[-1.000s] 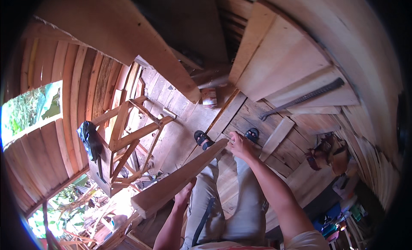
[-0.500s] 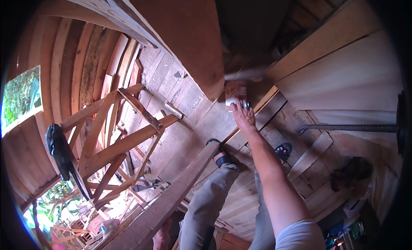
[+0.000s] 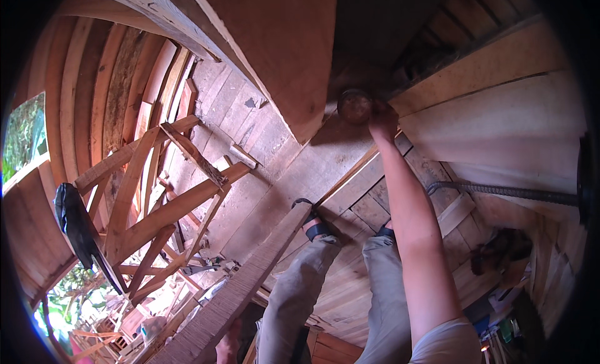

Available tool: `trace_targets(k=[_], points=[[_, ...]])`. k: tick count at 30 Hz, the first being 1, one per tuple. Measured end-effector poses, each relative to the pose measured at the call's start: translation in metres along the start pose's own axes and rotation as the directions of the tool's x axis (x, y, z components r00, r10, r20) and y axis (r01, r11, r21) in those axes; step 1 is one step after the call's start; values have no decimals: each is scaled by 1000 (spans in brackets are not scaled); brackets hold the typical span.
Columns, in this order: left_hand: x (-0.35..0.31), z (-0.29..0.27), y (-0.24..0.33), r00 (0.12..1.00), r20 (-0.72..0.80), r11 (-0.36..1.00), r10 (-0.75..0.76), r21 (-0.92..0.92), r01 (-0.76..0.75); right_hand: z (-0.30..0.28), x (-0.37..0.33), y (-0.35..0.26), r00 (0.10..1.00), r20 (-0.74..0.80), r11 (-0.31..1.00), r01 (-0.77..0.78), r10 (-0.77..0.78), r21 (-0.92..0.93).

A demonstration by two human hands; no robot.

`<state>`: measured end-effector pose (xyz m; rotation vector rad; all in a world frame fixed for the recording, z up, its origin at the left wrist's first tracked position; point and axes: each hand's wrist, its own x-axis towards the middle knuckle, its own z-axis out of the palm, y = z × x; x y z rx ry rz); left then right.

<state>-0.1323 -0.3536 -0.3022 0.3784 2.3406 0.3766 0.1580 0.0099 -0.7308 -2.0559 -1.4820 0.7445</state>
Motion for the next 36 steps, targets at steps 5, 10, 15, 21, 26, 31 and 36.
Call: trace_targets(k=[5, 10, 15, 21, 26, 31, 36], points=[[-2, 5, 4, 999, -7, 999, -48, 4, 48, 8, 39, 1, 993, -72, 993, 94, -99, -66], [-2, 12, 9, 997, 1, 996, -73, 43, 73, 42, 81, 11, 984, -110, 986, 126, -138, -105], [-2, 19, 14, 995, -4, 992, -97, 77, 97, 55, 97, 6, 953, 46, 802, 277, -298, -529], [8, 29, 27, 997, 25, 982, -79, 174, 74, 43, 99, 0, 938, 55, 903, 346, -344, -256], [10, 44, 45, 999, 45, 903, -25, 431, 3, 8, 30, -38, 904, -223, 931, 347, -365, -115], [0, 44, 72, 986, 74, 967, 148, 199, -160, -76, -141, -86, 776, 625, 878, -353, 82, 323], [12, 38, 17, 957, 272, 991, 101, -109, -74, -238, -239, -246, 544, 550, 600, -104, -633, 793]])
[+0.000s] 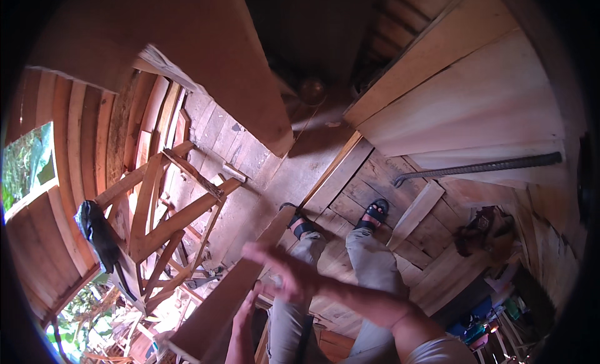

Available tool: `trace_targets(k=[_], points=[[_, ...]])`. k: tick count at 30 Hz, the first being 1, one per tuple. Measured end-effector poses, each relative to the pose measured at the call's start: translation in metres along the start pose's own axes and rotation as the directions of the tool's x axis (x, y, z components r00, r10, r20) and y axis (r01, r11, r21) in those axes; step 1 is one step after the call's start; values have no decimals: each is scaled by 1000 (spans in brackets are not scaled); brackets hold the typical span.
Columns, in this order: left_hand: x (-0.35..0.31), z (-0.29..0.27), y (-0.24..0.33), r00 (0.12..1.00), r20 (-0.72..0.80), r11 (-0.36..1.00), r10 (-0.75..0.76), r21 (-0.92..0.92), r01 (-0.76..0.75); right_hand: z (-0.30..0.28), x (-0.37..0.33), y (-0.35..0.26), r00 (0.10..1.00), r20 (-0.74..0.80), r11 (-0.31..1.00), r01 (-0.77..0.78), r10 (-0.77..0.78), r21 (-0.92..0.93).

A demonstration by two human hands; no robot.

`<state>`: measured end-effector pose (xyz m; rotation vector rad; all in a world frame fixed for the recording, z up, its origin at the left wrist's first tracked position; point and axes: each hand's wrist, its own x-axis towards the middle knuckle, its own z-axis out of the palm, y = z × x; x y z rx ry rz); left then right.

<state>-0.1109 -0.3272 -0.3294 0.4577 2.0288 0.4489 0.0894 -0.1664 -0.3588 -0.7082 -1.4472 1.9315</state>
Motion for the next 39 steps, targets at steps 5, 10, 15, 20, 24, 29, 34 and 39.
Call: trace_targets(k=[5, 10, 15, 20, 24, 29, 34, 39], points=[[-19, 21, 6, 994, 1, 989, 106, 99, -106, 55, -22, -115, 970, 104, 973, 224, -218, -47], [-14, 29, 10, 956, 96, 955, 276, 90, -284, 82, -53, -138, 943, 28, 931, 331, -331, -153], [-61, 13, 31, 928, 259, 864, 269, 360, -351, 66, -99, -151, 986, 20, 954, 165, -165, -249], [-94, -24, -33, 990, 30, 978, 135, 157, -138, 57, -125, -166, 922, -387, 891, -162, -17, -424], [-122, -66, -89, 998, 57, 995, -29, 102, 23, 50, -100, -185, 662, -701, 833, -523, 265, -179], [-143, -90, -124, 961, 167, 793, -223, -542, 278, 37, -67, -209, 523, -841, 940, -337, 141, -52], [-122, -102, -103, 896, 336, 508, -289, -740, 441, 49, -50, -231, 700, -713, 887, -355, 43, -296], [-113, -111, -95, 910, 368, 367, -193, -833, 415, 43, -39, -208, 742, -670, 853, -344, -10, -393]])
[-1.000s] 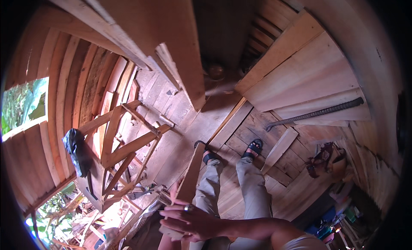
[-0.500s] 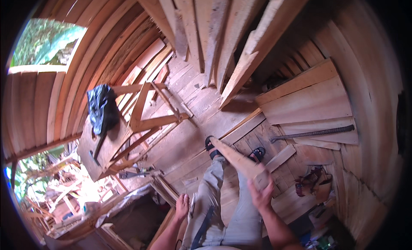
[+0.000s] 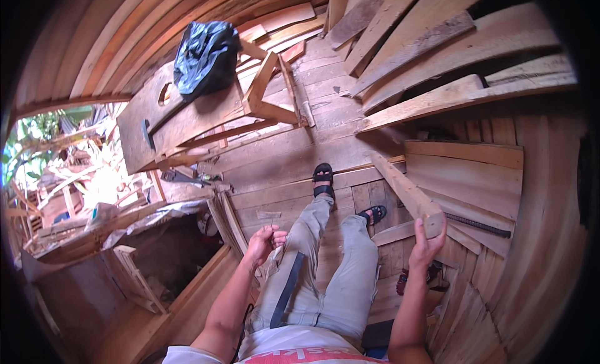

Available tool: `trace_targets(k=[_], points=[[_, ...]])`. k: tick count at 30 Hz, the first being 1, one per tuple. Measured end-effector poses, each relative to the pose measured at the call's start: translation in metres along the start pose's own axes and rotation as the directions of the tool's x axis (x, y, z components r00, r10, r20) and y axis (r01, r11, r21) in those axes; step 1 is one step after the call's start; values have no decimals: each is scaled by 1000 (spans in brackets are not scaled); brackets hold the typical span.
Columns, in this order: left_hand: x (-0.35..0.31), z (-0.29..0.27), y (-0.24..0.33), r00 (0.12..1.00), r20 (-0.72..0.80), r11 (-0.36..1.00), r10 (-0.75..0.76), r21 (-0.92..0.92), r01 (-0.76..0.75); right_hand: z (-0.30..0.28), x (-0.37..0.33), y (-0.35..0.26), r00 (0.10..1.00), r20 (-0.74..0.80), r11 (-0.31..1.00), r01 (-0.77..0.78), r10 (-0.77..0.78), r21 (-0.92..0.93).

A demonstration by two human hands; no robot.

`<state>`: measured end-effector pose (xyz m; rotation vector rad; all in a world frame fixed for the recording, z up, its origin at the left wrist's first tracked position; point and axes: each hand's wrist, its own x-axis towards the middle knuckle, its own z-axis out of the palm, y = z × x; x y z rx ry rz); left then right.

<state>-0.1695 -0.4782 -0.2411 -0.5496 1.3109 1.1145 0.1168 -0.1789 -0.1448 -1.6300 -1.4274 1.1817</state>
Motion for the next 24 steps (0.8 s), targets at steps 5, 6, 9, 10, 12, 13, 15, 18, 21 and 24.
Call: trace_targets(k=[5, 6, 9, 10, 12, 13, 15, 18, 21, 24], points=[[10, -23, -17, 992, -111, 981, 52, 194, -30, -13, 12, -8, 991, 121, 995, -50, 61, -92], [10, -27, -23, 990, -135, 974, 46, 227, -14, -21, 16, -4, 985, 156, 991, -55, 74, -123], [16, -42, -47, 983, -185, 946, 24, 323, 38, -28, 22, -8, 968, 233, 982, -46, 89, -184], [18, -50, -59, 981, -196, 934, 7, 352, 64, -29, 23, -8, 967, 240, 983, -47, 90, -179], [24, -61, -83, 967, -255, 917, 2, 385, 100, -29, 23, -6, 966, 248, 982, -34, 80, -183], [21, -69, -93, 968, -249, 849, 41, 520, 97, -29, 23, -5, 965, 254, 981, -20, 69, -191], [16, -77, -104, 973, -200, 652, 119, 755, 76, -29, 27, -3, 967, 248, 980, 0, 50, -200], [-17, -67, -109, 965, -154, 569, 210, 822, 8, -24, 25, -4, 976, 209, 984, -27, 64, -173], [-48, -56, -94, 972, -210, 657, 110, 749, 88, -27, 28, 5, 987, 157, 997, -26, 37, -73], [-66, -69, -83, 977, -128, 742, -173, 635, 215, -30, 32, 4, 989, 138, 998, -58, 61, -20]])
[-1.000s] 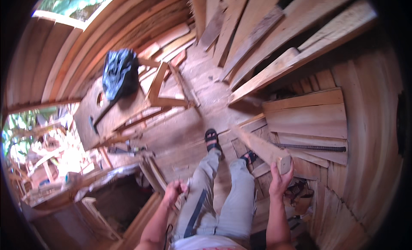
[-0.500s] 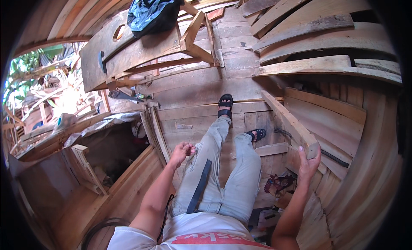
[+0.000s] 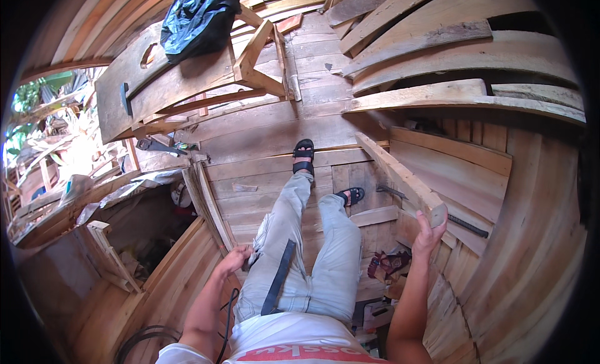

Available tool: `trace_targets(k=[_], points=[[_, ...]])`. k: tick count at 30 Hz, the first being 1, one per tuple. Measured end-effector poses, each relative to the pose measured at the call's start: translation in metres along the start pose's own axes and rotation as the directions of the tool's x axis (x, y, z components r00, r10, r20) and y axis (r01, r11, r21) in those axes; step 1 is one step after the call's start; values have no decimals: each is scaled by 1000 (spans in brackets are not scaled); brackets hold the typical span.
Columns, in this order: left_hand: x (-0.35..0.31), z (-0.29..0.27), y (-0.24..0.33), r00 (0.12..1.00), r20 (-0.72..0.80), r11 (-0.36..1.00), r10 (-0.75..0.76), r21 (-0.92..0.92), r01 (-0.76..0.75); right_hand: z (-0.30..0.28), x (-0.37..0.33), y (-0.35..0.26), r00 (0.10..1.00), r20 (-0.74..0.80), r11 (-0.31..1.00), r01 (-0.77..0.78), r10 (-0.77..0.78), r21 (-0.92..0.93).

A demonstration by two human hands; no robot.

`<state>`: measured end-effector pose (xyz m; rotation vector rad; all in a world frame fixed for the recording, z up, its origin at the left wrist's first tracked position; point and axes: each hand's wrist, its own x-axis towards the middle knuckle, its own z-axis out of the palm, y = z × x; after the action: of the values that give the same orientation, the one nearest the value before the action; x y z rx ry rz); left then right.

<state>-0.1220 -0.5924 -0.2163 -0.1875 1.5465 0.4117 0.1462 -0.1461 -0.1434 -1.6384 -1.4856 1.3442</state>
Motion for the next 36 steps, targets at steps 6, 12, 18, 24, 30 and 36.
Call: trace_targets(k=[6, 12, 18, 24, 30, 36], points=[[-12, -17, 15, 910, 379, 985, -165, 17, 172, -13, -1, 3, 999, 38, 1000, -7, 8, -28], [9, -3, -22, 937, 343, 991, -67, 131, 23, -22, -3, 11, 1000, 27, 999, -12, 11, 34], [31, 10, -36, 922, 224, 847, 317, 370, -382, -27, -7, 18, 1000, 13, 1000, -14, 14, 23], [57, 11, -47, 967, 40, 929, 254, 270, -255, -28, -26, 30, 999, 42, 1000, 16, -16, 3], [39, 23, -28, 950, -57, 927, 307, 245, -284, -18, -44, 26, 994, 94, 998, 55, -51, -42], [40, 25, -19, 995, -13, 957, -95, -276, 88, -8, -68, 31, 960, 235, 959, 203, -154, -197]])
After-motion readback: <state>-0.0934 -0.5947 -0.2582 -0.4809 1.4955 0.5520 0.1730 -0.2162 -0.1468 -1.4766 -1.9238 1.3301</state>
